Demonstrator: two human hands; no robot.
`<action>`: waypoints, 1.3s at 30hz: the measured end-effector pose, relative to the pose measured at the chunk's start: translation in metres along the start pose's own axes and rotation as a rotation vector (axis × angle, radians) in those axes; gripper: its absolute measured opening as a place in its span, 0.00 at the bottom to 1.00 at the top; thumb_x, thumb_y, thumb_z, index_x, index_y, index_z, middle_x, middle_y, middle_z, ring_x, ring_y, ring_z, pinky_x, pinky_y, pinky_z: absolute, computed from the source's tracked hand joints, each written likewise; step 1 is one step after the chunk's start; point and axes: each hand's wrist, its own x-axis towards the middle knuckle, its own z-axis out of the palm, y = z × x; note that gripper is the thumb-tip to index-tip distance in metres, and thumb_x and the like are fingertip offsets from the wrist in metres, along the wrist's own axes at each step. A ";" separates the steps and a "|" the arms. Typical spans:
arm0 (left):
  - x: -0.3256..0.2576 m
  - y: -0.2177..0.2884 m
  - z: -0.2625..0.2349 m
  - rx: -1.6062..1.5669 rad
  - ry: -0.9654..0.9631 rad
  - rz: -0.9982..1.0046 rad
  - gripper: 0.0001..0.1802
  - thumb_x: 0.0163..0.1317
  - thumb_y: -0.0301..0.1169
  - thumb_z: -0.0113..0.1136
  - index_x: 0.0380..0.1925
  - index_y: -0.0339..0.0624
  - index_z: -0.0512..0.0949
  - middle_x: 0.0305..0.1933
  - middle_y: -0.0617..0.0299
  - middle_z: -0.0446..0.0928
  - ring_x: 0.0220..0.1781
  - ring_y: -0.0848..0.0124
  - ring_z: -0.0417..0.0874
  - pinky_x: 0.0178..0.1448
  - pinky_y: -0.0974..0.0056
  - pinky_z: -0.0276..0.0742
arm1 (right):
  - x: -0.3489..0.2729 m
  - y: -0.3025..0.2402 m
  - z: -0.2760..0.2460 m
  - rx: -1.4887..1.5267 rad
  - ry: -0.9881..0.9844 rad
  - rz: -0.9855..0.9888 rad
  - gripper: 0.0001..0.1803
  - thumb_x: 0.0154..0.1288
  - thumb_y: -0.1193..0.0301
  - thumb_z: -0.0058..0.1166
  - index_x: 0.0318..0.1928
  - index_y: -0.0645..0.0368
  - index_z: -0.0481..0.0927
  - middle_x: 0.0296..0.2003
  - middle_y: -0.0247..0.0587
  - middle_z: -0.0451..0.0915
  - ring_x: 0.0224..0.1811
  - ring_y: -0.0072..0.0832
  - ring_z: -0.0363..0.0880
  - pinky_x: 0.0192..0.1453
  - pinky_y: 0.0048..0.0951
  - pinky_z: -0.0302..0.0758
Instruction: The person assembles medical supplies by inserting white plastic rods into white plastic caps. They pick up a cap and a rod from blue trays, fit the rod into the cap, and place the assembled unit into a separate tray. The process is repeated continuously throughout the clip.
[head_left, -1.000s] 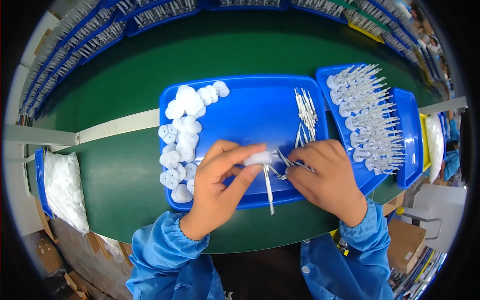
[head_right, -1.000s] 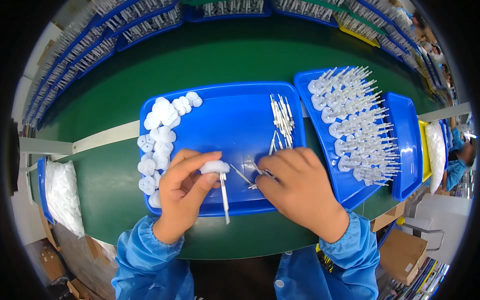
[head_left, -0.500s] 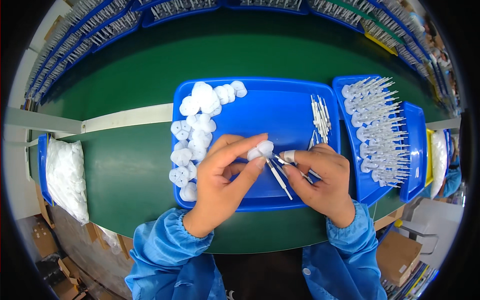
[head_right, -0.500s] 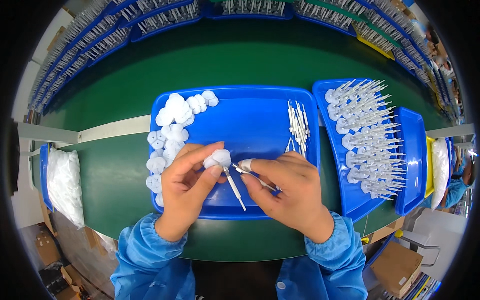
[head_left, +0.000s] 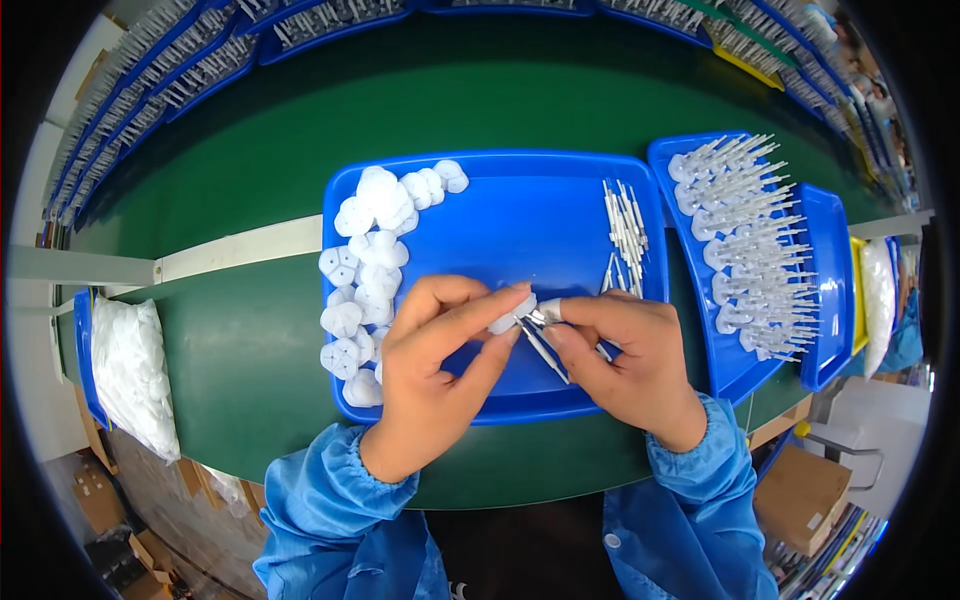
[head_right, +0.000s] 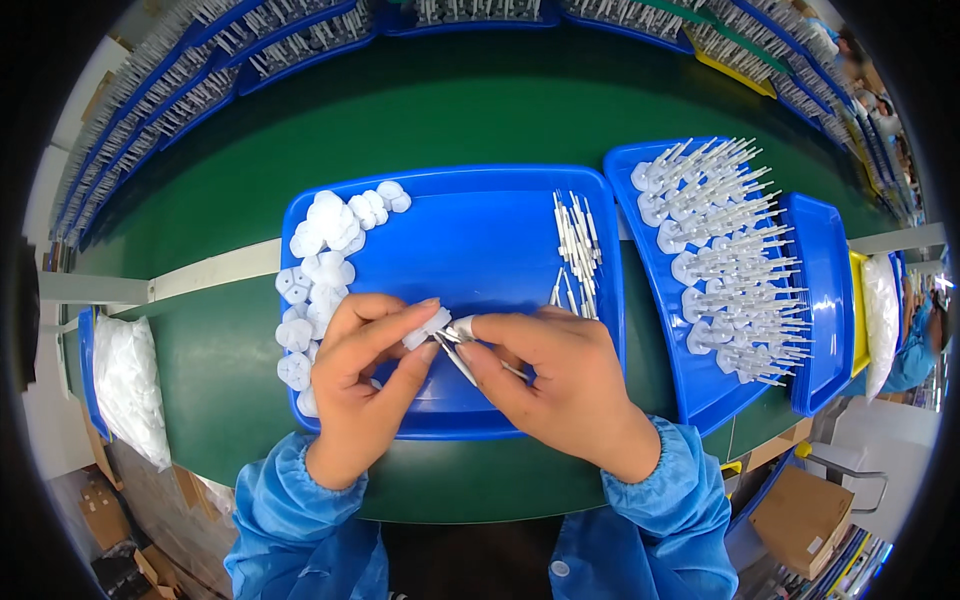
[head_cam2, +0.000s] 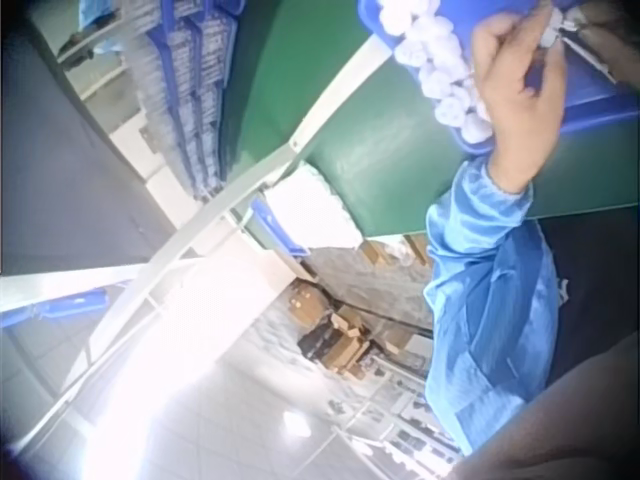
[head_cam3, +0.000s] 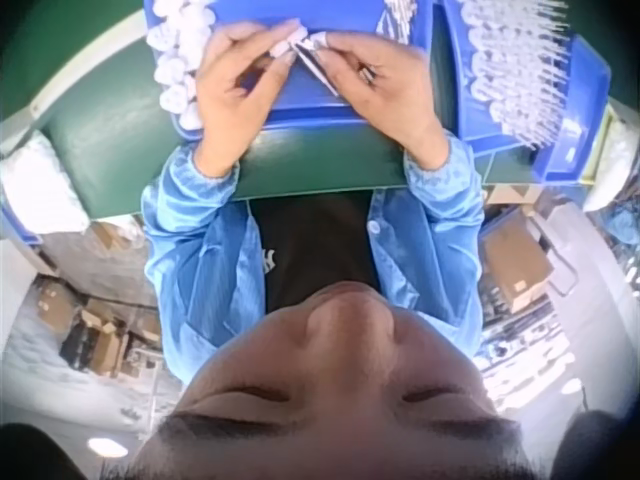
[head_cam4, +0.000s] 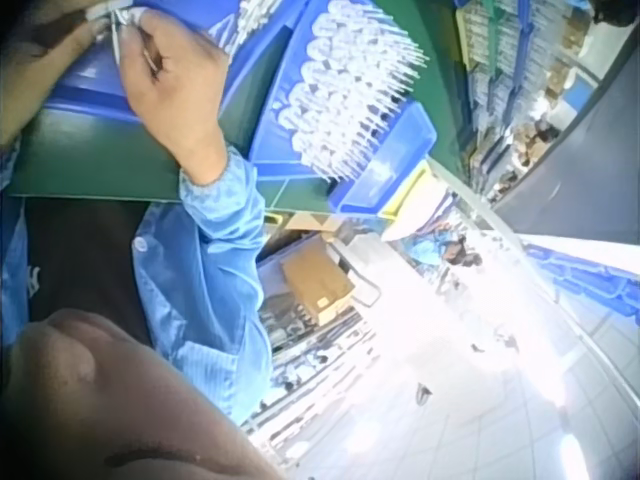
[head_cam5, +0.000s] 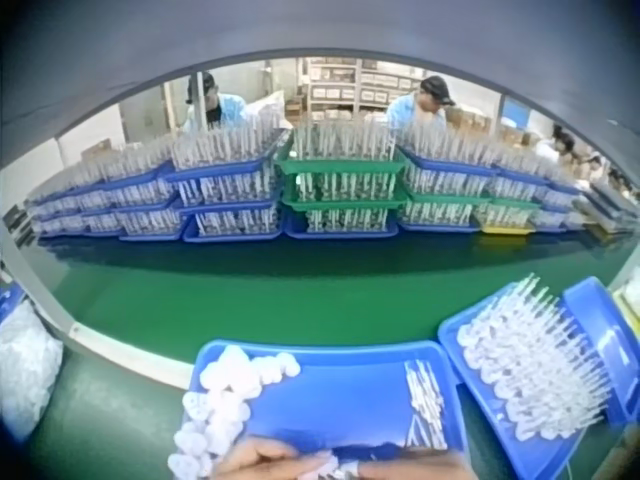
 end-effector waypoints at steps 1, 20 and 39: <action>0.000 0.001 0.001 0.023 0.004 0.009 0.22 0.70 0.12 0.66 0.63 0.36 0.87 0.60 0.55 0.78 0.56 0.70 0.86 0.56 0.68 0.86 | -0.001 0.002 0.001 -0.013 0.007 -0.003 0.07 0.66 0.74 0.75 0.44 0.57 0.92 0.22 0.36 0.85 0.21 0.29 0.82 0.31 0.30 0.72; 0.000 0.008 0.009 0.554 0.009 0.262 0.22 0.59 0.16 0.75 0.56 0.33 0.90 0.39 0.52 0.92 0.34 0.60 0.90 0.39 0.60 0.86 | 0.001 0.014 0.013 -0.427 0.073 -0.314 0.07 0.66 0.69 0.76 0.37 0.56 0.90 0.24 0.37 0.87 0.23 0.36 0.85 0.30 0.35 0.76; 0.004 0.010 -0.001 0.217 -0.070 0.051 0.29 0.55 0.19 0.81 0.60 0.39 0.88 0.56 0.51 0.85 0.53 0.62 0.87 0.53 0.62 0.85 | 0.007 0.018 -0.005 -0.052 0.020 -0.218 0.16 0.63 0.75 0.77 0.50 0.59 0.89 0.37 0.39 0.91 0.38 0.31 0.90 0.43 0.32 0.82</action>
